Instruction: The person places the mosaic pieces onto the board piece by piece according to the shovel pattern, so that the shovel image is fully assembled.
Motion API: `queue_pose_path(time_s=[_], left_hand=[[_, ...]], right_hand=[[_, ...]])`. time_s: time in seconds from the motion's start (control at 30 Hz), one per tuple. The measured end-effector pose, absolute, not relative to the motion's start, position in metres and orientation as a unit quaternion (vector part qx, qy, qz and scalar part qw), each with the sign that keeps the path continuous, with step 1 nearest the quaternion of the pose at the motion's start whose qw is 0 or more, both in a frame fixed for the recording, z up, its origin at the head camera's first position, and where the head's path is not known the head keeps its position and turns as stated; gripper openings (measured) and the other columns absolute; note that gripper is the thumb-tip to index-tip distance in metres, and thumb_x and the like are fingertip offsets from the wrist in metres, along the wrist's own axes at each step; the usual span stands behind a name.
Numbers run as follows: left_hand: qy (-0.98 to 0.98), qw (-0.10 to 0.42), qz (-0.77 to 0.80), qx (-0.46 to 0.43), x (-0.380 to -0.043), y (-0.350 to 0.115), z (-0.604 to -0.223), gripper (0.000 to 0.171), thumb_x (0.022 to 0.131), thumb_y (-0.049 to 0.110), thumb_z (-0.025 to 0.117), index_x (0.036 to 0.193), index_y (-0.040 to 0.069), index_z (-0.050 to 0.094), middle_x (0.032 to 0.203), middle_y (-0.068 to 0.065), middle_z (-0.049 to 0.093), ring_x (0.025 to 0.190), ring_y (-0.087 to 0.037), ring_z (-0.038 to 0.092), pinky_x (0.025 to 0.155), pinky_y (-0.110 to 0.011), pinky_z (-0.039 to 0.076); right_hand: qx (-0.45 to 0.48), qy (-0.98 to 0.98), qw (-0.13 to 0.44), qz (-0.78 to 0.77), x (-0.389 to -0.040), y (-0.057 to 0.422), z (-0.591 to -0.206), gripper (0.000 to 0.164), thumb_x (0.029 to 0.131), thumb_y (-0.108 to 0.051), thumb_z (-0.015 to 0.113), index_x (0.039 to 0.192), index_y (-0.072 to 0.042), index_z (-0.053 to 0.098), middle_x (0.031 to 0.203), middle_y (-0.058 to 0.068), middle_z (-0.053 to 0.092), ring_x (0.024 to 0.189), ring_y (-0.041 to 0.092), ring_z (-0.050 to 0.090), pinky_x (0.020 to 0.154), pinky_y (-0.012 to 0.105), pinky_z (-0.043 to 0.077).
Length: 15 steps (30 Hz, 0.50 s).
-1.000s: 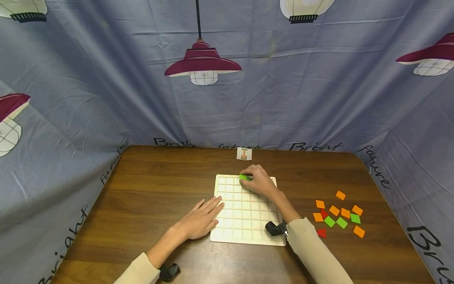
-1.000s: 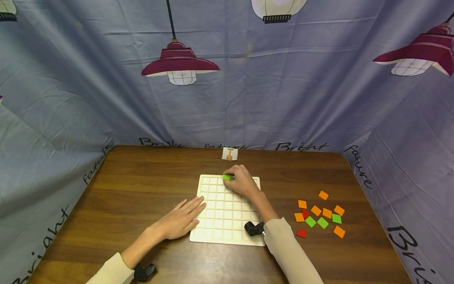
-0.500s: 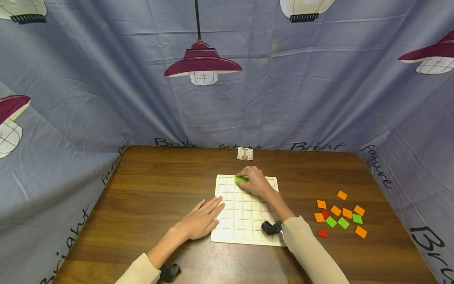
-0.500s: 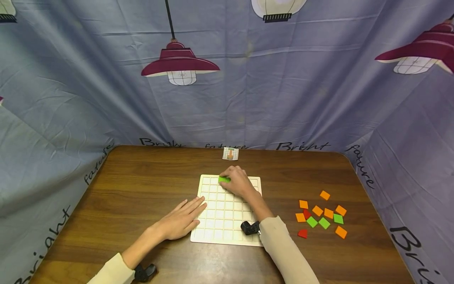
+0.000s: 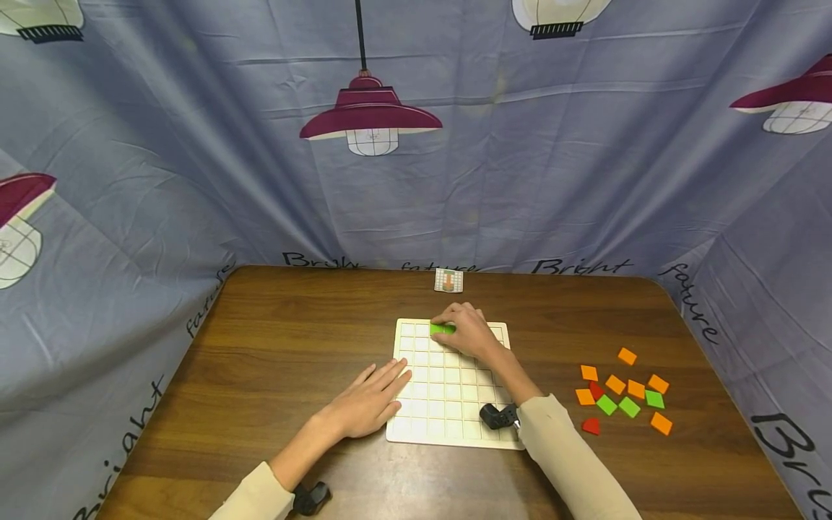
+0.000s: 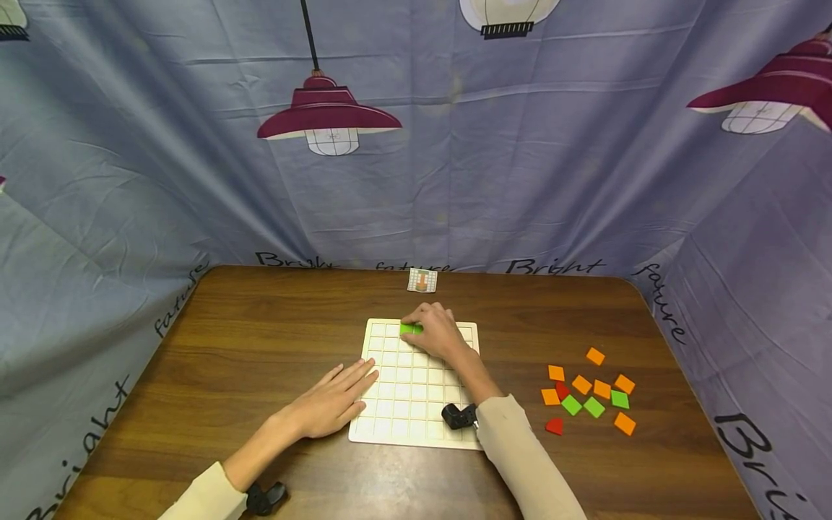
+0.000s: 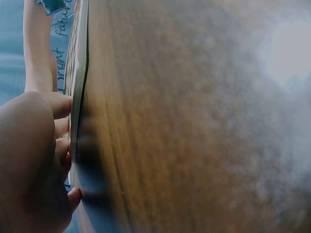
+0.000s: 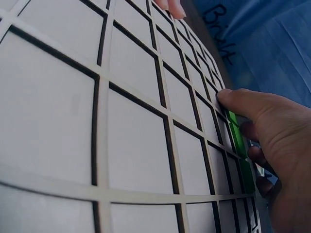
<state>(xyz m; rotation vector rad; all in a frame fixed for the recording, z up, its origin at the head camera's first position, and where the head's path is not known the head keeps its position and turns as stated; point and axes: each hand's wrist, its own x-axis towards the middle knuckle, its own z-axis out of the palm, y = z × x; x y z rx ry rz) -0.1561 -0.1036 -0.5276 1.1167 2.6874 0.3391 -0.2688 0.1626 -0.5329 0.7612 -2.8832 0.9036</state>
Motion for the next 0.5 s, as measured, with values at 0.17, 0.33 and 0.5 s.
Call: queue_pose_path(time_s=[0.17, 0.33, 0.5], left_hand=[[0.911, 0.108, 0.117, 0.379, -0.156, -0.103, -0.527, 0.057, 0.109, 0.031, 0.04, 0.158, 0.007, 0.026, 0.166, -0.012, 0.014, 0.151, -0.027, 0.013, 0.118, -0.054, 0.015], [0.911, 0.106, 0.121, 0.379, -0.157, -0.102, -0.527, 0.057, 0.109, 0.031, 0.04, 0.158, 0.006, 0.026, 0.165, -0.012, 0.014, 0.151, -0.027, 0.013, 0.118, -0.054, 0.015], [0.911, 0.1, 0.116, 0.382, -0.156, -0.103, -0.527, 0.057, 0.109, 0.031, 0.04, 0.158, 0.006, 0.027, 0.165, -0.013, 0.015, 0.151, -0.028, 0.014, 0.118, -0.054, 0.016]], right_hand=[[0.231, -0.924, 0.019, 0.303, -0.265, 0.167, -0.529, 0.032, 0.087, -0.03, 0.08, 0.116, -0.015, 0.076, 0.109, 0.002, 0.067, 0.097, 0.023, 0.054, 0.08, 0.041, 0.037], [0.219, -0.906, 0.015, 0.361, -0.256, 0.179, -0.519, 0.028, 0.091, -0.02, 0.076, 0.116, -0.007, 0.074, 0.11, 0.006, 0.069, 0.098, 0.024, 0.062, 0.088, 0.043, 0.048], [0.202, -0.888, -0.007, 0.413, -0.244, 0.201, -0.508, 0.033, 0.093, -0.014, 0.073, 0.122, -0.001, 0.07, 0.119, 0.01, 0.068, 0.106, 0.029, 0.064, 0.088, 0.045, 0.054]])
